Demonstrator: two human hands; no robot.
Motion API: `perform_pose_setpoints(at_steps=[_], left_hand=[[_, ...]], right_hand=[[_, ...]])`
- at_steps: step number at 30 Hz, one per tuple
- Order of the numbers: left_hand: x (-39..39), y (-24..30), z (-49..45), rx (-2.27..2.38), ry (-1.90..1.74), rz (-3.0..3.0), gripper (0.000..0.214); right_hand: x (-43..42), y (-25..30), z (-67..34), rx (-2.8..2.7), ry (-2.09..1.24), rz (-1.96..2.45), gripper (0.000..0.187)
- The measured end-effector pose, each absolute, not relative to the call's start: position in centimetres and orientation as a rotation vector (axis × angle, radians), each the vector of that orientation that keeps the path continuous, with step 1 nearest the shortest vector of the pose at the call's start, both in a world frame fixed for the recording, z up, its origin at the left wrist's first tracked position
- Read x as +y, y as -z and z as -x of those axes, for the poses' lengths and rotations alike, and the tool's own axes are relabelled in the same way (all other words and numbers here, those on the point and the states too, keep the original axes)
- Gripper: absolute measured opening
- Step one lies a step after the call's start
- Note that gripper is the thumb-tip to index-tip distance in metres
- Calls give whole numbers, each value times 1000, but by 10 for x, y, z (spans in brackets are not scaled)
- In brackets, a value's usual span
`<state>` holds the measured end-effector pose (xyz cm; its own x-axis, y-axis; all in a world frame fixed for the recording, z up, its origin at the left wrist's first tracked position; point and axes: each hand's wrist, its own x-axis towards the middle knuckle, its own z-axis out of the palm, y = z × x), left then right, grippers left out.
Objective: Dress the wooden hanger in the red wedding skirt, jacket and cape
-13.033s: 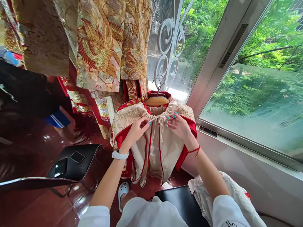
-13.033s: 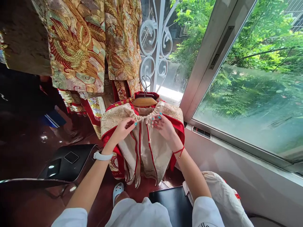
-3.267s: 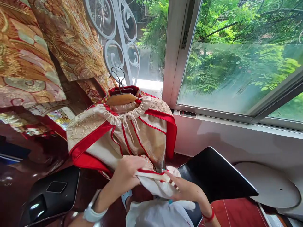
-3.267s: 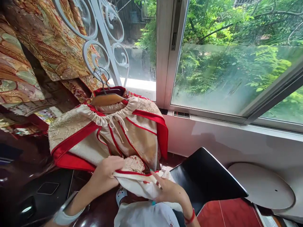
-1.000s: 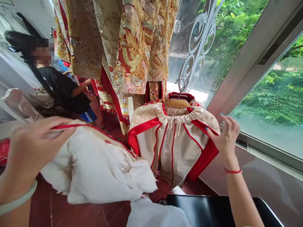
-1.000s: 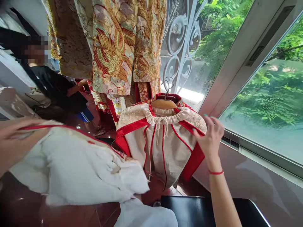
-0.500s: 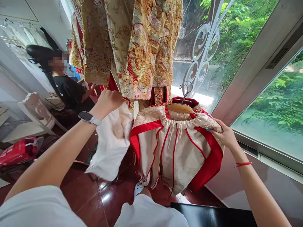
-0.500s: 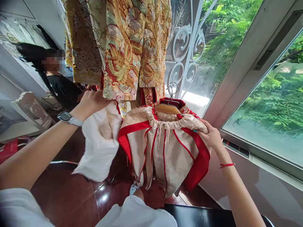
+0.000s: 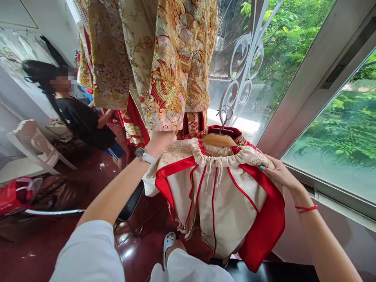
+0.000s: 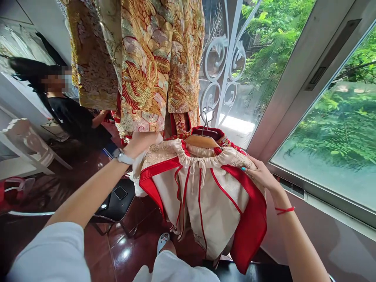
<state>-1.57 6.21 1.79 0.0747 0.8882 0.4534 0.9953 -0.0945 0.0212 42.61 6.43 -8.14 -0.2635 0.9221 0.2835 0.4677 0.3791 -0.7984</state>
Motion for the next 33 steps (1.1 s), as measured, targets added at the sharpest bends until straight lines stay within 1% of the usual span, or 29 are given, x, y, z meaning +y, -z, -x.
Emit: perform_pose_setpoints(at_steps=[2,5,9,12,17,22,30,33], left_hand=[[50,-15,-15,-1915,404,2029,47],[31,-10,-54,-2090,271,1928,44],[12,2,-81,-2257,301,1766,50],[4,13,-83,-2214,347,1777,54],[-1,28,-86,-2178,407,1787,65],[2,30,-98,-2365,455,1720,66],[-8,25,-81,-2266,408,1769,71],[-13,19,-73,-2255,337,1776,71]], right_hand=[[61,91,-424,-1865,-714,1194,66],[59,103,-424,-1823,-670,1191,62],[69,110,-426,-1809,-677,1185,57],[78,112,-425,-1779,-670,1174,51],[88,118,-423,-1714,-706,1149,48],[100,120,-423,-1643,-751,1162,53],[99,119,-422,-1620,-748,1164,53],[97,120,-422,-1622,-735,1168,54]])
